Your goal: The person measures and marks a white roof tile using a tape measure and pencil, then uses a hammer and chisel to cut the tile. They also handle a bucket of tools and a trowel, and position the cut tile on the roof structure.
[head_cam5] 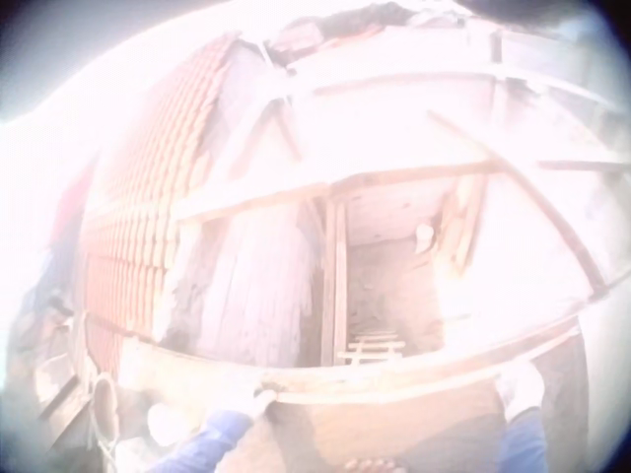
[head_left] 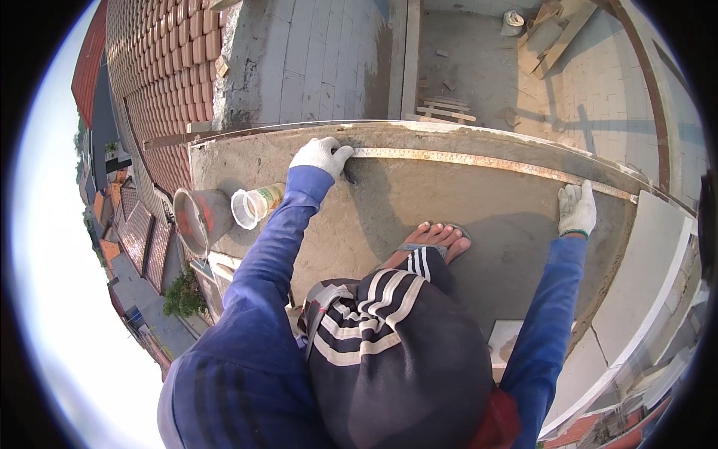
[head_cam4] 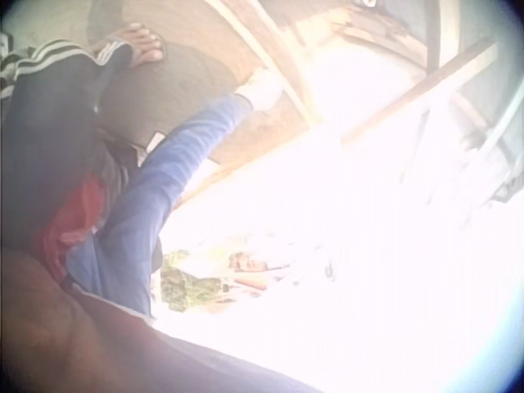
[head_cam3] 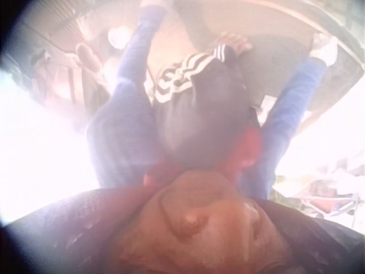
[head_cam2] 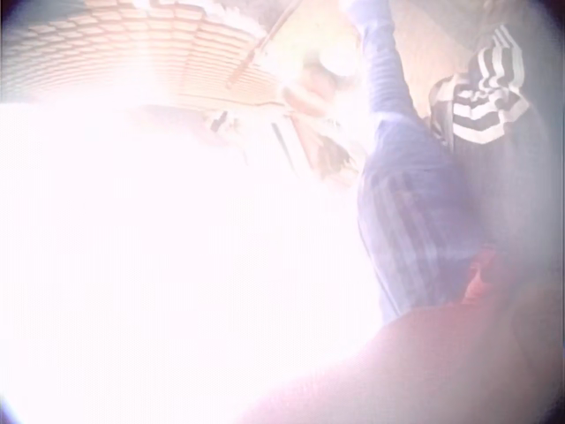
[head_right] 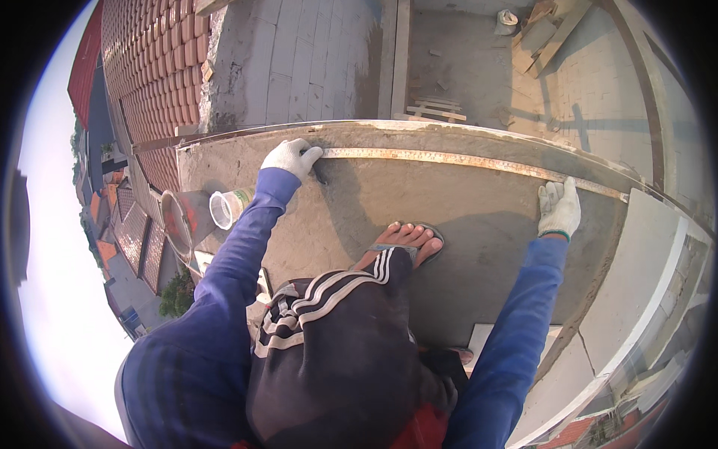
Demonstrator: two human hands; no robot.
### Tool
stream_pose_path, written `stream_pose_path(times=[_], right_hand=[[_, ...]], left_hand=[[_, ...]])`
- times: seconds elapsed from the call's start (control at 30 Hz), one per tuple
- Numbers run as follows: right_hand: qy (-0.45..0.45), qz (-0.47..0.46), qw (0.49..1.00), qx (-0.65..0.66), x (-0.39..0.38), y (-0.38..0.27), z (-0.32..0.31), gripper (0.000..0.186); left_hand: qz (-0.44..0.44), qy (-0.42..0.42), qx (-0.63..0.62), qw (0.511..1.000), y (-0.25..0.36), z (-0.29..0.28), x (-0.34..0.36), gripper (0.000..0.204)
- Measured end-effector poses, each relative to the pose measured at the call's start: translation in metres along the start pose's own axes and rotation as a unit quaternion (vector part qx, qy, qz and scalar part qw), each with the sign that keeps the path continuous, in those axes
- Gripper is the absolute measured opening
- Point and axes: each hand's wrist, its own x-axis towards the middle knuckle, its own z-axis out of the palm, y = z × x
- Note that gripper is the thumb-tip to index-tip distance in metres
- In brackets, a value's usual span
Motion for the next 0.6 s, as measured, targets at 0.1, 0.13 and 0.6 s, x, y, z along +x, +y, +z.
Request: stream_pose_path(times=[0.1,0.13,0.6], right_hand=[[-0.011,-0.01,1.0,0.002,0.001,-0.001,0.001,0.058],[-0.013,-0.018,1.0,0.004,0.0,-0.004,0.001,0.058],[0.078,-0.101,0.99,-0.057,-0.064,-0.002,0.044,0.054]], left_hand=[[0.009,0.03,0.0,1.0,0.005,0.007,0.0,0.046],[0.006,0.027,0.003,1.0,0.006,0.007,-0.001,0.046],[-0.006,0.049,0.035,0.998,0.014,0.006,-0.008,0.042]])
